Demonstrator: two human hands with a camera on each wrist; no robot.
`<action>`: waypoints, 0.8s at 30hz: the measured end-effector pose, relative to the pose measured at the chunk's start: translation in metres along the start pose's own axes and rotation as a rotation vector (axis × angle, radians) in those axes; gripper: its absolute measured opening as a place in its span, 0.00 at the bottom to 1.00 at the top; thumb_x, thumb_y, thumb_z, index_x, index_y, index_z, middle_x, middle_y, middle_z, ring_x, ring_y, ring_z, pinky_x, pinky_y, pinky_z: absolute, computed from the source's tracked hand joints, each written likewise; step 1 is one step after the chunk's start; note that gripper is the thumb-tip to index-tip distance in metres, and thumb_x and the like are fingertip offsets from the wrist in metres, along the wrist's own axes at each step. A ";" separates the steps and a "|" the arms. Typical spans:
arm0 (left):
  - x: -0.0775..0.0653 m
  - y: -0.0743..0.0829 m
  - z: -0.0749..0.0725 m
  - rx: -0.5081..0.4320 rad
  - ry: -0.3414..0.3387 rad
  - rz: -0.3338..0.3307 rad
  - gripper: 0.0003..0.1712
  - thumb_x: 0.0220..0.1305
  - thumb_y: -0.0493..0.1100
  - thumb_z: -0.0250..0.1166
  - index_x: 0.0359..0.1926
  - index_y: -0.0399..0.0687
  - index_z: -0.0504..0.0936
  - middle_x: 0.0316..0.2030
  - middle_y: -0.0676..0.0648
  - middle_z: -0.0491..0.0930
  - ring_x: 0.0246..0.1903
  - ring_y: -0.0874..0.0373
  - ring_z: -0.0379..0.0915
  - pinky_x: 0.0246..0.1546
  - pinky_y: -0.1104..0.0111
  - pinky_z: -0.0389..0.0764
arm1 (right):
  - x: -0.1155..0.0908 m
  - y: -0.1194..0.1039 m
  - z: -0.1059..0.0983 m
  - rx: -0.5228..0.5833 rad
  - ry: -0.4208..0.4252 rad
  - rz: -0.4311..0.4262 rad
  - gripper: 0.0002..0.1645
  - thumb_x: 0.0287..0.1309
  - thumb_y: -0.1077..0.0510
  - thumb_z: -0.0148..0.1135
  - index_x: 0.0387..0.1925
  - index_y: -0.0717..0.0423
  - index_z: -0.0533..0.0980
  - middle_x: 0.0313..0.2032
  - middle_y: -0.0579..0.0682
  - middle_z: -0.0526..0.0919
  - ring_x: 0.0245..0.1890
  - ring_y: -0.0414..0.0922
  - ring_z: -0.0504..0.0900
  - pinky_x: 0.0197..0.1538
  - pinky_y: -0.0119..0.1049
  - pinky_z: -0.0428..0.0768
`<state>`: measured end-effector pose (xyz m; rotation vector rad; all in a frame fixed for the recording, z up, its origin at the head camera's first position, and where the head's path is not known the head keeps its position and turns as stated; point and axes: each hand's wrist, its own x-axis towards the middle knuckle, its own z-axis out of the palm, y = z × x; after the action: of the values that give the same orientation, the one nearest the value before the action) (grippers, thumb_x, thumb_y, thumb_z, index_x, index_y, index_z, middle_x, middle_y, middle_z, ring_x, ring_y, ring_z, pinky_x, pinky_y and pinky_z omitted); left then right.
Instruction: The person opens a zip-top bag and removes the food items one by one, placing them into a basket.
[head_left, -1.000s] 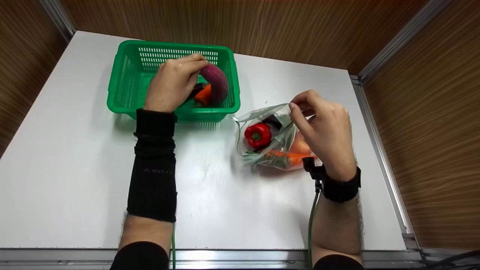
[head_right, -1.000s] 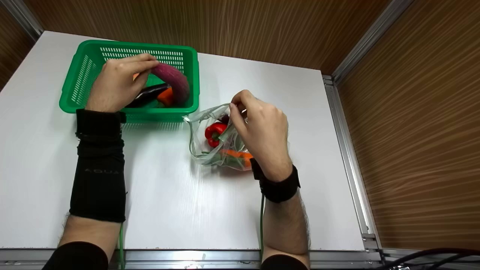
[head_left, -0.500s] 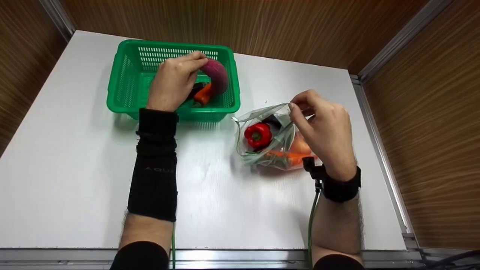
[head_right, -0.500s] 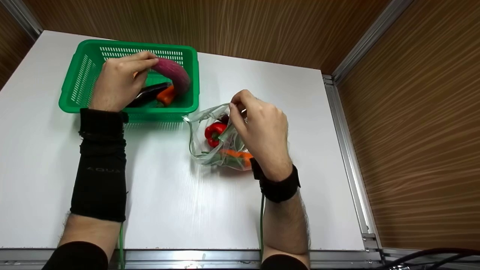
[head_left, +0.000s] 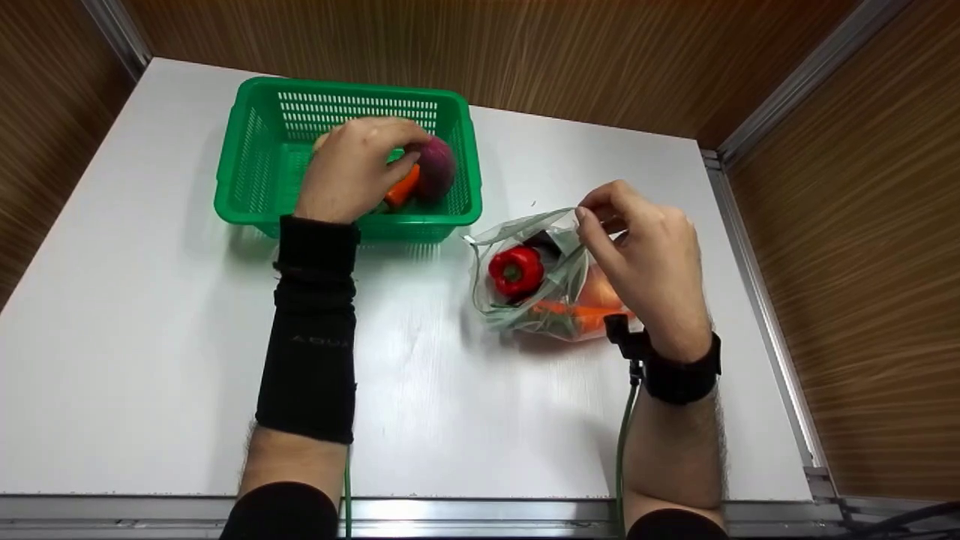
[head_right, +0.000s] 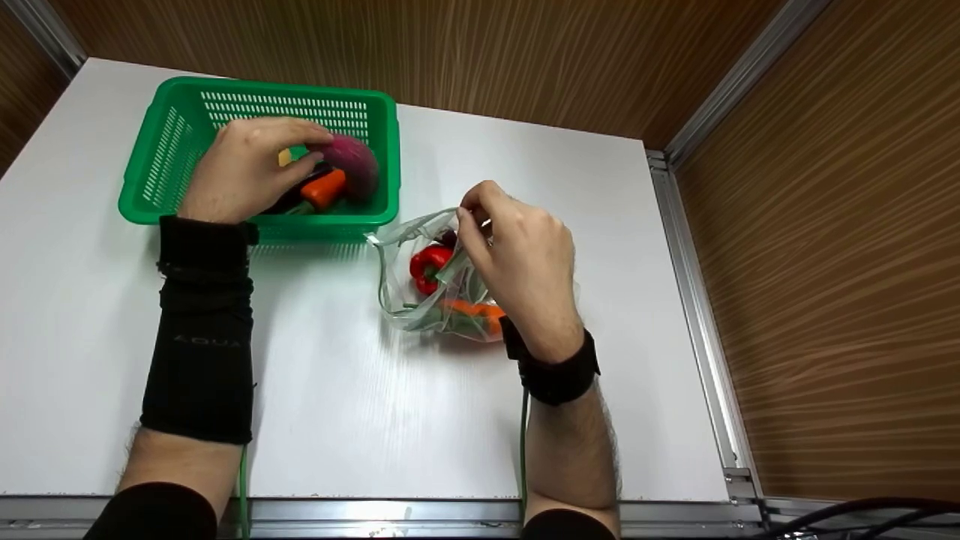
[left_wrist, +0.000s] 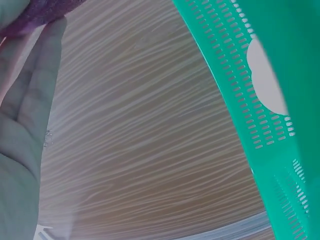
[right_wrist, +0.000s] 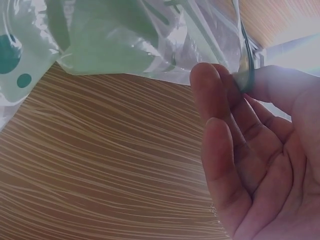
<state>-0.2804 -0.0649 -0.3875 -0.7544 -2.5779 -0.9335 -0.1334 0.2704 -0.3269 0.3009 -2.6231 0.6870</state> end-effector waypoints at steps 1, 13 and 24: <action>0.000 0.001 0.000 -0.006 -0.017 0.007 0.17 0.84 0.42 0.74 0.68 0.50 0.94 0.65 0.45 0.95 0.71 0.49 0.90 0.79 0.52 0.87 | 0.000 0.000 0.000 -0.001 -0.002 0.001 0.08 0.82 0.57 0.71 0.50 0.58 0.89 0.41 0.52 0.99 0.44 0.50 0.99 0.44 0.09 0.75; -0.004 0.010 -0.015 -0.036 -0.168 -0.188 0.19 0.85 0.45 0.74 0.70 0.51 0.93 0.68 0.42 0.93 0.70 0.44 0.89 0.75 0.48 0.88 | 0.000 -0.001 -0.001 -0.010 -0.009 -0.002 0.08 0.83 0.57 0.71 0.51 0.58 0.89 0.42 0.52 0.99 0.44 0.50 0.99 0.44 0.10 0.74; -0.004 0.006 -0.015 -0.021 -0.277 -0.361 0.27 0.86 0.43 0.70 0.80 0.46 0.85 0.72 0.36 0.89 0.68 0.38 0.84 0.78 0.42 0.84 | 0.000 0.002 -0.001 -0.016 -0.003 -0.018 0.08 0.83 0.56 0.72 0.50 0.57 0.90 0.42 0.53 0.99 0.43 0.51 1.00 0.44 0.10 0.74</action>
<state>-0.2728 -0.0725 -0.3752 -0.4558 -3.0203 -1.0185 -0.1333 0.2725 -0.3268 0.3202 -2.6244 0.6594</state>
